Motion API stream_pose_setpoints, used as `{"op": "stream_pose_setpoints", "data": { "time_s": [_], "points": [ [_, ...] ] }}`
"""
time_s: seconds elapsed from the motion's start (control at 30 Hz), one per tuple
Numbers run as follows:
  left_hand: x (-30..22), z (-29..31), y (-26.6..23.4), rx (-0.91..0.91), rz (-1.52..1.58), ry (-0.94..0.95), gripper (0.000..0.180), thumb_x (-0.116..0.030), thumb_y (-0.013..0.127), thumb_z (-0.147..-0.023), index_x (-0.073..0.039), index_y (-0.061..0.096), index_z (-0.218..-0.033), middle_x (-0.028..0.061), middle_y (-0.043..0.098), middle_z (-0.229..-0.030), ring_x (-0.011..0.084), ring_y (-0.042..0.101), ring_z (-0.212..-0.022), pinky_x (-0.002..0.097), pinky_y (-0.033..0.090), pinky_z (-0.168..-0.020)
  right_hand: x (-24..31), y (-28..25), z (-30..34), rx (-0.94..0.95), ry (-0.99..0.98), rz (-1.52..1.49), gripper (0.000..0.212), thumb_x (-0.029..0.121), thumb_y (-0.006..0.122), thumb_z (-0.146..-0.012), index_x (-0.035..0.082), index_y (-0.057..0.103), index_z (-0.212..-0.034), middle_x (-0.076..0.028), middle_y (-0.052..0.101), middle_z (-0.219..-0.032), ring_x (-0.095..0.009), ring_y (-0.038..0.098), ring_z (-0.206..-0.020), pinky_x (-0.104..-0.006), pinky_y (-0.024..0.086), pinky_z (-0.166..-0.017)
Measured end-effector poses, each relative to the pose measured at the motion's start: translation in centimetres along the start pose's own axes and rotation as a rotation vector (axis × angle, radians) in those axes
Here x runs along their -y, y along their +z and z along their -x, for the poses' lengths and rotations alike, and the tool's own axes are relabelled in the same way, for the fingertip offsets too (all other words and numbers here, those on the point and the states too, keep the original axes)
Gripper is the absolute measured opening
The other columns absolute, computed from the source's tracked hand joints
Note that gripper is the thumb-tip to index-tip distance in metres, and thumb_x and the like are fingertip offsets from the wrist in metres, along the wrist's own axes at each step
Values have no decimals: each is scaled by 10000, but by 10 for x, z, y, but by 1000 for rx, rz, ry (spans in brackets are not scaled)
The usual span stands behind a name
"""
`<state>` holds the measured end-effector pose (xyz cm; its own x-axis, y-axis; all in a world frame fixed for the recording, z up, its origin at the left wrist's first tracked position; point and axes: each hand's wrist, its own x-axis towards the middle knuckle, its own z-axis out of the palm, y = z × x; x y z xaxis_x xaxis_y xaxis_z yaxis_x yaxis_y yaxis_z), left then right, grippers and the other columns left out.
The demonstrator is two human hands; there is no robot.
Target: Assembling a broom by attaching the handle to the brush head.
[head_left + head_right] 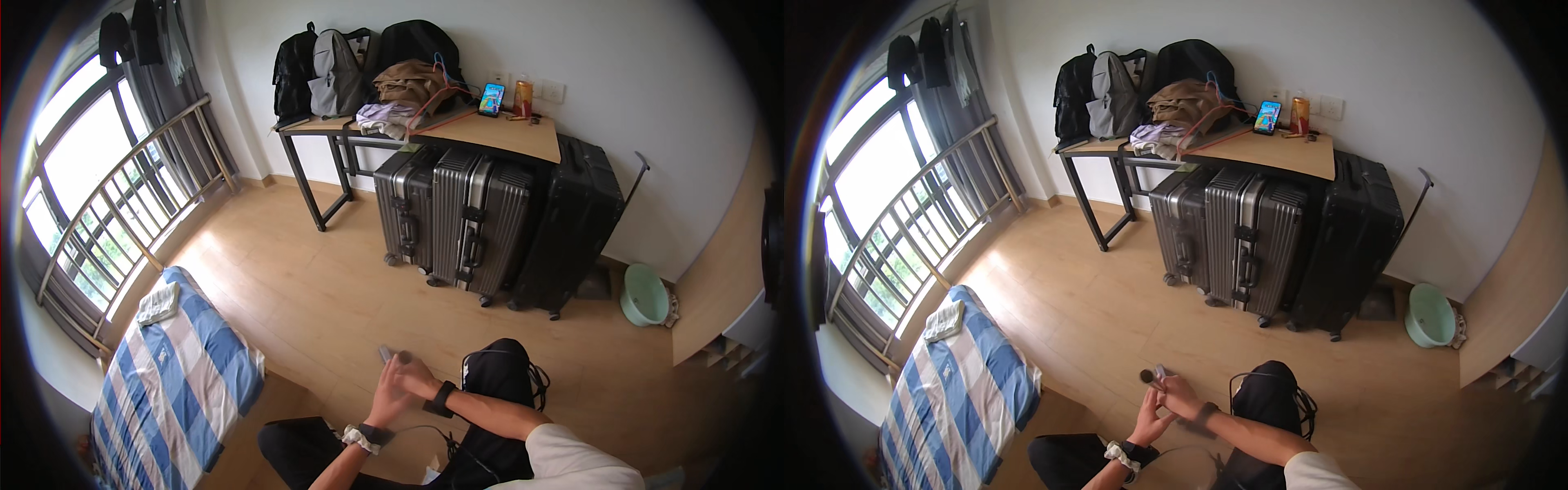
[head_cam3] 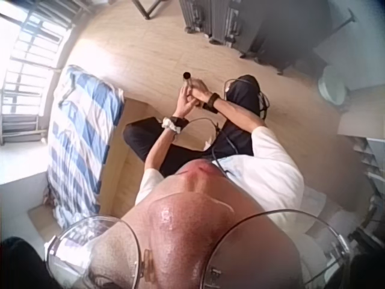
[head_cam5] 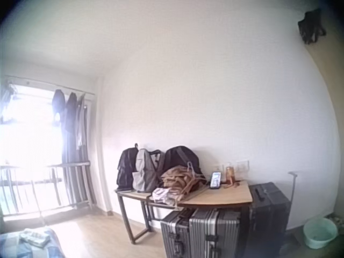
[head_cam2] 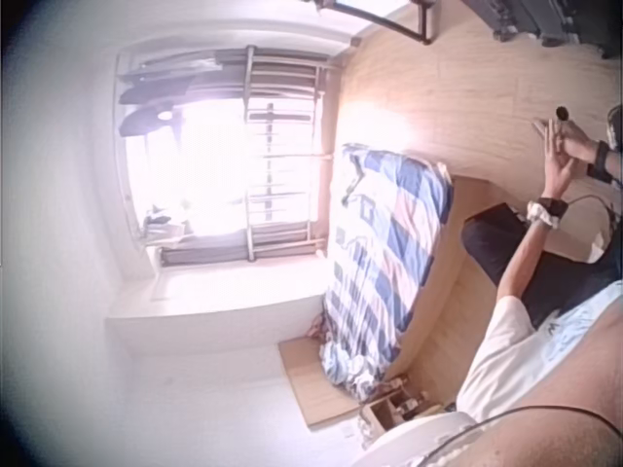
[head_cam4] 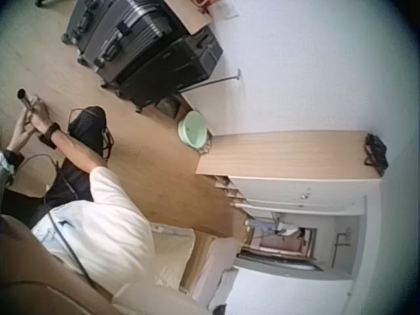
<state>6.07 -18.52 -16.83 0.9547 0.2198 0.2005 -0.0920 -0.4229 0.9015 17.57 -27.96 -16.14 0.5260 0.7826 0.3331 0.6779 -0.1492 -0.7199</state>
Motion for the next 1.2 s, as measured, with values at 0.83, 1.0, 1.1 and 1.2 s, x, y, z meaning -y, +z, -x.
{"op": "stream_pose_setpoints", "data": {
  "time_s": [0.83, 1.0, 1.1, 1.2],
  "points": [
    [-11, 0, -8, 104, -74, -286, 615, -163, 675, -786, 25, 450, -1326, 221, 606, -1204, 304, 599, -1122, 365, 529, -855, -8, -2, -11, -138, 363, -152, 213, 205, 587, -845, 19, 658, -766, -151, 642, -668, -251, 663, -650, -364, 490, -596],
    [-2, 9, -7, 159, 28, -338, 356, -161, 652, -830, 43, 622, -1121, 141, 693, -1039, 202, 642, -1007, 332, 520, -850, 18, 6, -10, -95, 278, -32, 249, 242, 546, -834, 33, 614, -716, -191, 646, -735, -392, 637, -696, -479, 514, -626],
    [-7, 12, -7, 268, 174, -363, 298, -154, 641, -853, 52, 644, -1068, 101, 698, -984, 167, 632, -957, 303, 493, -874, 17, 8, -14, -114, 304, -2, 262, 293, 532, -874, 72, 646, -793, -175, 634, -693, -397, 623, -694, -465, 489, -627],
    [-32, 6, -13, 227, 425, -417, 282, -135, 624, -864, 55, 642, -1071, 96, 688, -978, 160, 630, -927, 288, 471, -895, 5, 8, -16, -94, 354, 73, 241, 268, 536, -860, 70, 649, -783, -183, 638, -724, -395, 628, -722, -464, 491, -637]
  ]
}}
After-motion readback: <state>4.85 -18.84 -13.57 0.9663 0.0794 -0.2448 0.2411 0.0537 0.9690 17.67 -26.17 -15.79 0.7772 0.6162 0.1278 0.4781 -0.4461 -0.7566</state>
